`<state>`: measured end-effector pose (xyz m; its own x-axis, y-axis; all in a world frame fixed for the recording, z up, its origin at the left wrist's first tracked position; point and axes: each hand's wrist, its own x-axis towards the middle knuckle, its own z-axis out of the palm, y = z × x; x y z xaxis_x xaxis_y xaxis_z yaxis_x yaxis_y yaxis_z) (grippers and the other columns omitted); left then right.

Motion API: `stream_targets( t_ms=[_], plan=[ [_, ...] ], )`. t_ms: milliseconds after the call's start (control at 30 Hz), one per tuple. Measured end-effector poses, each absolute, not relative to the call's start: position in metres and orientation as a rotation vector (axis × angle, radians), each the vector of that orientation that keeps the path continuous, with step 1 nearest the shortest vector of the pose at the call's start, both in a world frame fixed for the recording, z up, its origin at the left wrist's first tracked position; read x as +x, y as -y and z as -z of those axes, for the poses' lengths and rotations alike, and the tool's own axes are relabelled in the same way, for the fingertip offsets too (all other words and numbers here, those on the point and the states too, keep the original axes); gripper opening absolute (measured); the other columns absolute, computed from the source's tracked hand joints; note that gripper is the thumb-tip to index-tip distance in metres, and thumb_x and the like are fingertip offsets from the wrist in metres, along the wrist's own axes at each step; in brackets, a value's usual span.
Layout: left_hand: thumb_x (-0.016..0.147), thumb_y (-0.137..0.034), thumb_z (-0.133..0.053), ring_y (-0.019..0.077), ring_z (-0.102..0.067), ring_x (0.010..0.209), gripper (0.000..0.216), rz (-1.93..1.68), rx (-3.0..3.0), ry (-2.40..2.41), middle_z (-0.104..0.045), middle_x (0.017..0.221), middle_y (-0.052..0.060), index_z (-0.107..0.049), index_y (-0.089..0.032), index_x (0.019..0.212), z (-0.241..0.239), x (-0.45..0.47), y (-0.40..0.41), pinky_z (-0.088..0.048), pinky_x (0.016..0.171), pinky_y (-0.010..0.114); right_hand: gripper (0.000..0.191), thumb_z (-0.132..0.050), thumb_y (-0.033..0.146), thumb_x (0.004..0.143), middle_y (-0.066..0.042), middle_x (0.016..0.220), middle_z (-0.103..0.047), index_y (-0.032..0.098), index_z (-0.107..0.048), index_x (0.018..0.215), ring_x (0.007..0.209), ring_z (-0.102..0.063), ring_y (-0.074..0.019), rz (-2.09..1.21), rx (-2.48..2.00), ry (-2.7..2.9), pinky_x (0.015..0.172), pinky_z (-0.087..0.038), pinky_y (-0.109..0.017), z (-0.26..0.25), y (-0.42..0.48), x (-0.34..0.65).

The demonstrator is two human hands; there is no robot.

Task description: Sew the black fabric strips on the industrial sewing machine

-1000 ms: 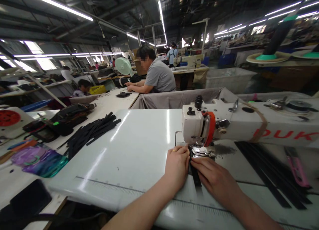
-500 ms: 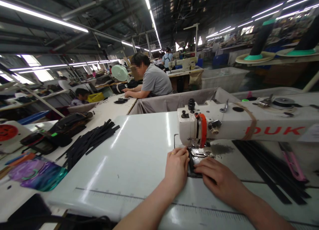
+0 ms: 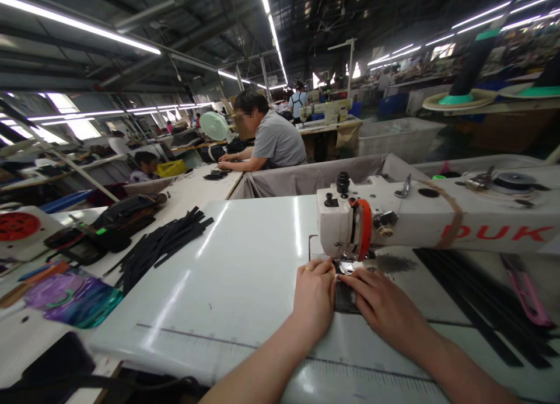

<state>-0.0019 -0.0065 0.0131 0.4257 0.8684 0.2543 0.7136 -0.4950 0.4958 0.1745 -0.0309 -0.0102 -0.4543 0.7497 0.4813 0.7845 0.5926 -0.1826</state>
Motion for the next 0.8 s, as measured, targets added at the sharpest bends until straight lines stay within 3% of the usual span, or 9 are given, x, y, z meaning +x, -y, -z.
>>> stream_targets(
  t_ms=[300,567,800],
  plan=[
    [0.097,-0.018,-0.044,0.0244,-0.052,0.119,0.021,-0.663,2.399,-1.403,-0.062,0.13,0.004,-0.066,-0.019,0.098,-0.009,0.001,0.007,-0.044,0.099,0.045,0.037,-0.041,0.008,0.089,-0.009,0.102,-0.062,0.017,-0.058,0.121,0.088,-0.058,-0.0244,0.003,-1.195,2.265,0.077,-0.051,-0.042,0.016,0.031,0.177],
    [0.096,-0.017,-0.046,0.025,-0.053,0.117,0.022,-0.658,2.499,-1.444,-0.062,0.127,0.008,-0.062,-0.016,0.111,0.0,0.004,0.007,-0.046,0.099,0.046,0.038,-0.041,0.008,0.089,-0.009,0.103,-0.062,0.018,-0.058,0.121,0.09,-0.058,-0.0243,-0.04,-1.222,2.259,0.079,-0.051,-0.043,0.018,0.031,0.178],
    [0.094,-0.013,-0.046,0.0254,-0.056,0.111,0.02,-0.618,2.526,-1.399,-0.064,0.123,0.01,-0.066,-0.015,0.098,-0.003,0.006,0.003,-0.049,0.095,0.043,0.034,-0.042,0.01,0.089,-0.009,0.102,-0.063,0.018,-0.061,0.117,0.09,-0.06,-0.024,-0.008,-1.201,2.23,0.079,-0.052,-0.041,0.018,0.031,0.178]
  ],
)
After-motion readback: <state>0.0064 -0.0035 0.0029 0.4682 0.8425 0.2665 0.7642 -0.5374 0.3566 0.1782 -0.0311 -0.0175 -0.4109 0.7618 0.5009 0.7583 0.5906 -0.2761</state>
